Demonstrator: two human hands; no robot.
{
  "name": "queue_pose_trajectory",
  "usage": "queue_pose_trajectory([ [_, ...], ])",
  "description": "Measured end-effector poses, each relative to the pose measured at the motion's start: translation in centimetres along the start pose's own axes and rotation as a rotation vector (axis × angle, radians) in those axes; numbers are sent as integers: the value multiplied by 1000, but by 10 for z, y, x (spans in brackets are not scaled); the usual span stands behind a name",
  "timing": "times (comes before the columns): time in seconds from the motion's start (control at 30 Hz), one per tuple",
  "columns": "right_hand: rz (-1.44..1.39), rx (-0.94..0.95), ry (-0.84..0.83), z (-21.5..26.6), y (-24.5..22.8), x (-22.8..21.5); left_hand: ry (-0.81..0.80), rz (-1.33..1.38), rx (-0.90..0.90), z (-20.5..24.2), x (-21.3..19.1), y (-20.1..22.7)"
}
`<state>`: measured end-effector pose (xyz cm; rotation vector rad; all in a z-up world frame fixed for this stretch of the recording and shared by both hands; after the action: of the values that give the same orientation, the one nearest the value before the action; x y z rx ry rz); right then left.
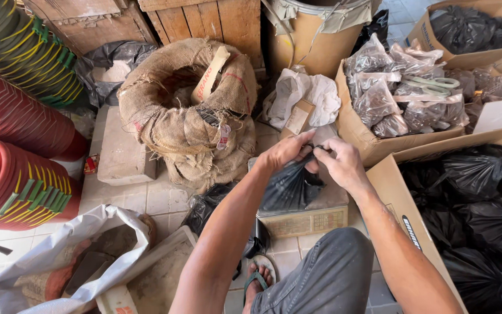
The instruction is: The person scoops grey powder from a large white bag into a small black plastic bag by hand and using a plastic scoop, then ties the black bag shut.
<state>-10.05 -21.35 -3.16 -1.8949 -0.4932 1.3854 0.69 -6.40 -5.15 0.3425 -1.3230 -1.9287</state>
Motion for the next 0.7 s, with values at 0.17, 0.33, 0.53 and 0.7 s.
queue_pose_trajectory([
  [0.17,-208,259,-75,1,-43,8,-48,-48,68,1,3,-1],
  [0.33,-561,414,-82,13,0,57,-32,-245,147,4,-4,-14],
  [0.53,-490,425,7,-10,16,69,101,-553,218,10,-20,-11],
  [0.7,-278,519,62,-23,38,75,194,-607,752,17,-15,-10],
])
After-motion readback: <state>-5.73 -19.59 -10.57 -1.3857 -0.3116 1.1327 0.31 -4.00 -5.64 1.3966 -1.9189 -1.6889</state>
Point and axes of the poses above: each hand's wrist, its own z-axis away from the middle knuckle, its own x-axis out of the palm, y = z × x, the point moved 4 cm from there along -z, towards the middle knuckle, and after that the axes turned 7 degrees about z, right-handed, at the moved point
